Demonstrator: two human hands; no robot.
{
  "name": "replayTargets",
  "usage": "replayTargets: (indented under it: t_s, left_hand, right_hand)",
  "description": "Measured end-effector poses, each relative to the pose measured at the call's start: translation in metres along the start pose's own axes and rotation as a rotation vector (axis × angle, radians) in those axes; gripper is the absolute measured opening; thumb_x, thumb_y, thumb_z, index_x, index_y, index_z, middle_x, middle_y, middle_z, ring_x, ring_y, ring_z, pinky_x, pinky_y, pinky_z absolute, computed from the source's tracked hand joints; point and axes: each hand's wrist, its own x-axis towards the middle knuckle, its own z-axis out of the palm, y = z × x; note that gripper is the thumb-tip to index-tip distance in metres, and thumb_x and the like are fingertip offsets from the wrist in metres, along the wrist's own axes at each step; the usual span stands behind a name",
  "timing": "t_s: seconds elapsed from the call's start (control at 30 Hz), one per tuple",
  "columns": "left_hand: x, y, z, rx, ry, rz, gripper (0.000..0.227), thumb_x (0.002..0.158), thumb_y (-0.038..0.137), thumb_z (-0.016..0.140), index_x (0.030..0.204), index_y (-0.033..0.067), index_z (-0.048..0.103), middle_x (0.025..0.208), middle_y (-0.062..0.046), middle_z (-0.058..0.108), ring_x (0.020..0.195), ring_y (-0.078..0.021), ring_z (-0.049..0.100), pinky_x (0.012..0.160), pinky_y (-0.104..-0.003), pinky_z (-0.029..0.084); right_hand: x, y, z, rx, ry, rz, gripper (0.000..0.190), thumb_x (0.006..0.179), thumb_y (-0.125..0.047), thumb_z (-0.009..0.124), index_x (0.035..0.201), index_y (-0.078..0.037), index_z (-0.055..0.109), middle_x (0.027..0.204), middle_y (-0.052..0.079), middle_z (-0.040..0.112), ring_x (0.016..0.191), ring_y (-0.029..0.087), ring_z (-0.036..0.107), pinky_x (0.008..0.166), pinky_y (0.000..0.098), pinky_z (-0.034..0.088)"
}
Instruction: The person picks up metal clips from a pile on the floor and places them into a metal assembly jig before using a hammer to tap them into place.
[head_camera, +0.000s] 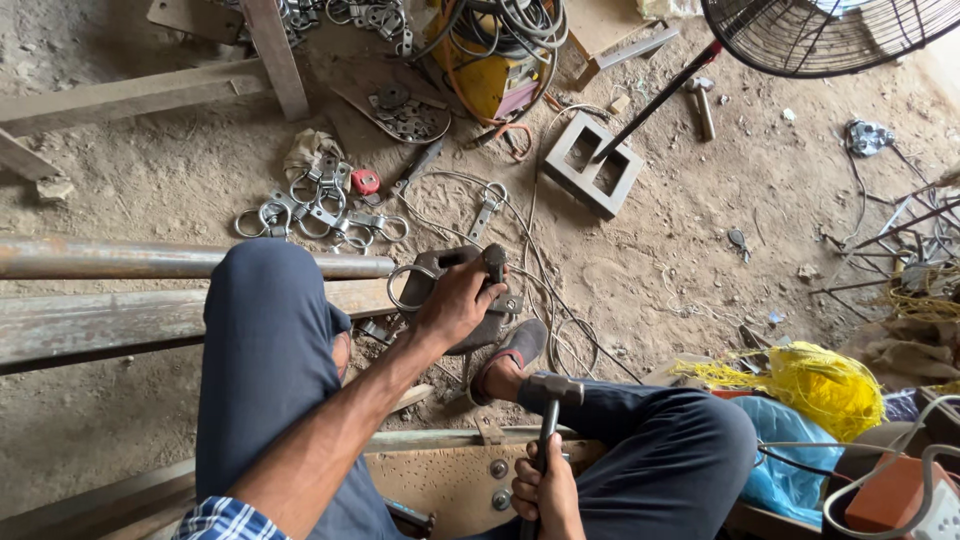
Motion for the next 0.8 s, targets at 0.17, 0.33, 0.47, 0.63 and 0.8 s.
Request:
replayTargets:
  t_s: [0.17,0.33,0.47,0.63,0.8]
  left_hand:
    - [-0.002,0.009,-0.005,-0.052,-0.040,0.018,0.016,0.103,0.018,0.061,0.113,0.0060,0.057,0.090,-0.011,0.070,0.070,-0.0211,0.072,0.056,-0.032,0.063]
    - [-0.007,0.025,-0.017,-0.008,-0.131,0.025,0.017,0.101,0.015,0.064,0.111,0.0045,0.056,0.090,-0.014,0.070,0.070,-0.0245,0.072,0.058,-0.035,0.064]
    - [-0.008,0.029,-0.019,0.095,-0.045,0.193,0.039,0.089,0.010,0.073,0.121,0.0043,0.052,0.091,-0.016,0.069,0.072,-0.0314,0.071,0.055,-0.039,0.061]
    - [-0.004,0.024,-0.013,0.170,-0.153,0.161,0.041,0.098,0.004,0.070,0.131,0.0083,0.047,0.090,-0.013,0.067,0.067,-0.0253,0.072,0.053,-0.031,0.060]
    - [-0.003,0.021,-0.012,0.151,-0.147,0.199,0.043,0.091,0.003,0.073,0.126,0.0049,0.049,0.092,-0.014,0.068,0.072,-0.0274,0.073,0.055,-0.034,0.062]
  right_hand:
    - [0.008,0.002,-0.004,0.026,0.010,0.023,0.052,0.102,-0.062,0.033,0.091,-0.013,0.046,0.056,-0.003,0.024,0.037,0.010,0.018,0.032,0.0277,0.016]
    - [0.013,0.004,-0.006,0.021,-0.024,0.031,0.051,0.102,-0.063,0.033,0.093,-0.014,0.046,0.056,-0.002,0.025,0.038,0.010,0.018,0.032,0.0281,0.016]
    - [0.012,0.009,-0.007,0.040,-0.035,0.026,0.049,0.101,-0.063,0.036,0.093,-0.015,0.046,0.056,-0.002,0.026,0.038,0.010,0.018,0.033,0.0279,0.016]
    - [0.005,0.010,-0.005,0.053,-0.059,0.009,0.048,0.101,-0.062,0.039,0.092,-0.016,0.047,0.056,-0.004,0.027,0.039,0.008,0.019,0.034,0.0266,0.017]
    - [-0.002,0.008,0.003,0.044,-0.004,0.017,0.048,0.103,-0.062,0.038,0.093,-0.016,0.048,0.058,-0.004,0.028,0.040,0.008,0.021,0.036,0.0256,0.018]
